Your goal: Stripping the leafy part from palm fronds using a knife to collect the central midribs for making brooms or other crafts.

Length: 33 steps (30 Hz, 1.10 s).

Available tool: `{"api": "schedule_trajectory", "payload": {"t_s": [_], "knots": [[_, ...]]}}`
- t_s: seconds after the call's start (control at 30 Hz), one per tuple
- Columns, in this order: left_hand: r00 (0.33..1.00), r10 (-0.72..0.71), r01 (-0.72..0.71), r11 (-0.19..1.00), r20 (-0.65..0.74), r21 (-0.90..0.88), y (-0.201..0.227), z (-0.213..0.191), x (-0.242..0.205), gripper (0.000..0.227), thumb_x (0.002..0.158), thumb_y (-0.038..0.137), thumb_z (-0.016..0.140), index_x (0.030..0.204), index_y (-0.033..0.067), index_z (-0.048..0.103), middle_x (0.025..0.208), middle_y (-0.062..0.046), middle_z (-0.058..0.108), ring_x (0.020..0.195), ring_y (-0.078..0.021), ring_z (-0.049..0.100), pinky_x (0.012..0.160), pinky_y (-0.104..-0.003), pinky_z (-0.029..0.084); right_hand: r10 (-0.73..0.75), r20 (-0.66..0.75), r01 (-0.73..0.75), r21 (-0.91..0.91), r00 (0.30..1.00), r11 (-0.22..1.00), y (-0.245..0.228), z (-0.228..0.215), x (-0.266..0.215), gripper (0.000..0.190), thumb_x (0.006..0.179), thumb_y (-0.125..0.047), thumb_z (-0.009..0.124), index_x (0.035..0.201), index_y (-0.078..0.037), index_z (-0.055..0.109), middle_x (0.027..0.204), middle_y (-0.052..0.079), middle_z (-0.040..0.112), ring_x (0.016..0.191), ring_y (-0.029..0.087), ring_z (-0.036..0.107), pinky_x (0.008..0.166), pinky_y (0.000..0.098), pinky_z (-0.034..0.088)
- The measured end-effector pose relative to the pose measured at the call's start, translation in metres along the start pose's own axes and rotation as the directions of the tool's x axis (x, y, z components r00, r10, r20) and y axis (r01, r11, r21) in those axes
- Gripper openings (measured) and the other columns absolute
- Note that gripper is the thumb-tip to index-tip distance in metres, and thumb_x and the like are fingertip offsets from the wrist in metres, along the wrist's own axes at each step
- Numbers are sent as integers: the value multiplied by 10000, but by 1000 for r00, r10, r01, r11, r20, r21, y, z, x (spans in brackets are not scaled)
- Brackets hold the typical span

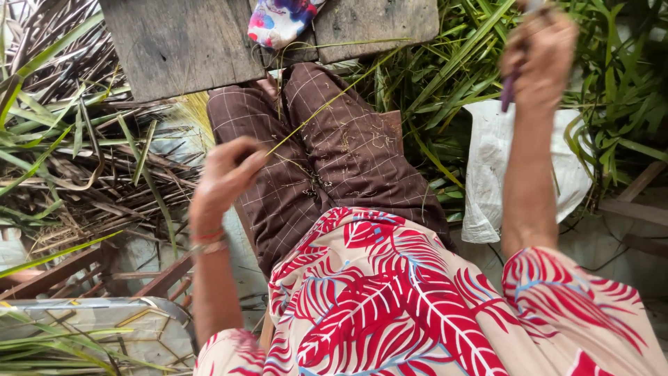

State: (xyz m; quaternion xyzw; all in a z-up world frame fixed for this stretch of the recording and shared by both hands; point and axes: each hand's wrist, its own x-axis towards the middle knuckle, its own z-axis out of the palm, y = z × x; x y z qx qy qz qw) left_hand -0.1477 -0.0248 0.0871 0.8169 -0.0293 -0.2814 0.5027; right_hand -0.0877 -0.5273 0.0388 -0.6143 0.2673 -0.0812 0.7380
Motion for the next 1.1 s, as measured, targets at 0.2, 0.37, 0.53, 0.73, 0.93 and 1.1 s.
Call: {"api": "schedule_trajectory", "payload": {"t_s": [0.2,0.37,0.53,0.73,0.93,1.1], "knots": [[901,347,-367,929,-262,-34,24,104,92,55,941,149,743,970,107,762,818,-117,738,750,-245,733,667,-346,587,138,488,-181,42,862,982,46,118,-129,430,863,40,625,1292,67,613,667,153,666,388,128,573,272,209,420],[884,373,-418,900,-281,-122,49,130,108,110,942,-10,642,993,40,725,837,-141,717,754,-255,725,675,-351,613,73,520,-246,271,851,931,110,115,-112,370,885,57,703,1249,32,638,722,194,657,403,192,588,276,266,413],[845,437,-485,869,-307,-97,53,132,104,91,941,-15,648,981,45,703,887,-174,733,862,-338,756,710,-402,618,87,502,-316,392,860,864,126,104,-104,273,908,117,668,1140,-18,719,757,206,677,472,257,651,290,250,394],[856,422,-474,871,-298,-131,51,130,97,56,960,1,646,954,42,684,869,-167,731,828,-274,748,710,-375,608,84,538,-359,431,839,828,115,106,-101,273,902,99,679,1148,-7,728,872,247,707,482,221,612,301,234,376],[856,428,-469,879,-291,-85,53,125,82,63,965,22,639,955,69,681,820,-129,702,774,-235,716,657,-360,576,50,575,-391,487,817,781,99,103,-88,249,925,90,666,1153,6,723,676,259,598,374,227,494,271,295,376],[901,377,-376,926,-215,49,53,114,52,97,980,73,619,886,49,614,804,-65,674,646,-156,590,569,-317,499,7,620,-418,520,785,745,92,74,-45,188,1070,-21,615,1238,46,666,660,45,601,426,109,474,332,277,355]]}}
